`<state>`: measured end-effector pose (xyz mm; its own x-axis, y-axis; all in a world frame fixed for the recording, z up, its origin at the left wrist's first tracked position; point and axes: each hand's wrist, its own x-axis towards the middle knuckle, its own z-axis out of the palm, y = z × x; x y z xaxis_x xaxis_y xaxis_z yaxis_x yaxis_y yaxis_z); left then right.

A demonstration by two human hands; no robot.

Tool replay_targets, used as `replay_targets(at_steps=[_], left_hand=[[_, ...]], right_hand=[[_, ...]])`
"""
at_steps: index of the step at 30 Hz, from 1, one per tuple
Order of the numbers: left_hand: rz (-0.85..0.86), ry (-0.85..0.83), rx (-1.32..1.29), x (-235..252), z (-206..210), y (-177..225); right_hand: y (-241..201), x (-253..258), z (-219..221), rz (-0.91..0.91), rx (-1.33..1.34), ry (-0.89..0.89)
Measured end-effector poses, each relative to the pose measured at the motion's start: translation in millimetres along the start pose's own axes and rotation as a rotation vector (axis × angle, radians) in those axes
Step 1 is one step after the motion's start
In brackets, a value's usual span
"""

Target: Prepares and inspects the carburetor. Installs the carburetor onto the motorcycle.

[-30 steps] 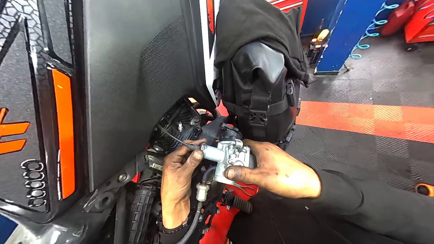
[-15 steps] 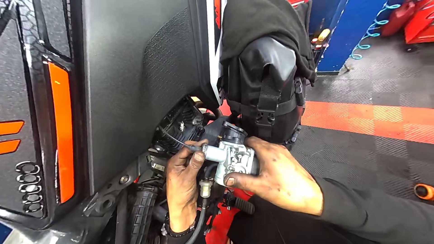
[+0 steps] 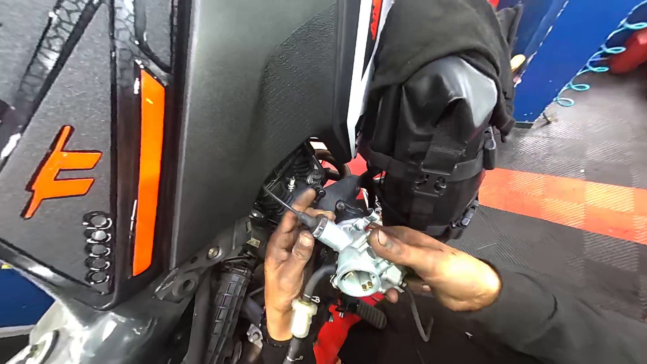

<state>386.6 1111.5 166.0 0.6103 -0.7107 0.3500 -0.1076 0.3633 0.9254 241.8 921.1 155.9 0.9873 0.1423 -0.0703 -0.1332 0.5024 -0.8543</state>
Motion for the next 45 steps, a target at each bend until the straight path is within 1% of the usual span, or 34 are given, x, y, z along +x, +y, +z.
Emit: replay_targets(at_steps=[3,6,8,10,11,15,18,21,22,26,27,30,32,35,37,38,39,40,43,44,45], left_hand=[[-0.014,0.076,0.092,-4,4,2],[-0.002,0.054,0.145,-4,-2,2],[0.004,0.094,0.131,-4,-4,-1],[-0.021,0.164,0.074,-2,-2,-1],[-0.035,0.169,0.03,-2,-2,-1],[-0.111,0.061,-0.097,3,-7,3],[-0.104,0.006,-0.141,4,-8,4],[-0.044,-0.066,-0.092,4,-12,2],[-0.032,-0.055,-0.067,5,-12,2],[-0.049,0.13,0.053,7,-11,5],[-0.048,0.15,0.067,7,-13,4],[-0.039,0.066,0.037,8,-21,1],[-0.035,0.048,0.012,9,-22,2],[-0.068,0.123,0.046,10,-16,6],[-0.076,0.198,0.134,11,-10,9],[-0.066,0.208,0.189,12,-9,10],[-0.048,0.185,0.23,13,-11,10],[-0.034,0.13,0.243,13,-14,10],[0.005,-0.087,0.209,15,-25,9],[0.016,-0.146,0.183,15,-26,9],[0.023,-0.185,0.172,15,-26,11]], right_hand=[[1,4,0,-0.051,-0.048,0.049],[5,6,1,-0.092,-0.087,0.077],[9,8,2,-0.107,-0.118,0.094],[10,11,1,-0.118,-0.148,0.096],[10,12,0,-0.118,-0.146,0.085],[7,13,-6,-0.08,-0.049,0.008],[8,15,-7,-0.125,-0.063,-0.003],[10,17,-6,-0.185,-0.212,0.059],[10,17,-5,-0.194,-0.277,0.097],[12,20,-3,-0.23,-0.54,0.271],[11,20,-3,-0.242,-0.6,0.294],[14,20,-1,-0.315,-0.743,0.358],[17,21,1,-0.353,-0.835,0.428],[20,21,4,-0.383,-0.942,0.533],[20,22,4,-0.385,-0.988,0.583],[19,22,2,-0.371,-0.972,0.571],[15,21,0,-0.329,-0.901,0.515],[10,19,-3,-0.26,-0.761,0.415],[3,18,-11,-0.096,-0.106,-0.008],[5,18,-11,-0.079,-0.013,-0.064],[7,18,-10,-0.103,-0.028,-0.055]])
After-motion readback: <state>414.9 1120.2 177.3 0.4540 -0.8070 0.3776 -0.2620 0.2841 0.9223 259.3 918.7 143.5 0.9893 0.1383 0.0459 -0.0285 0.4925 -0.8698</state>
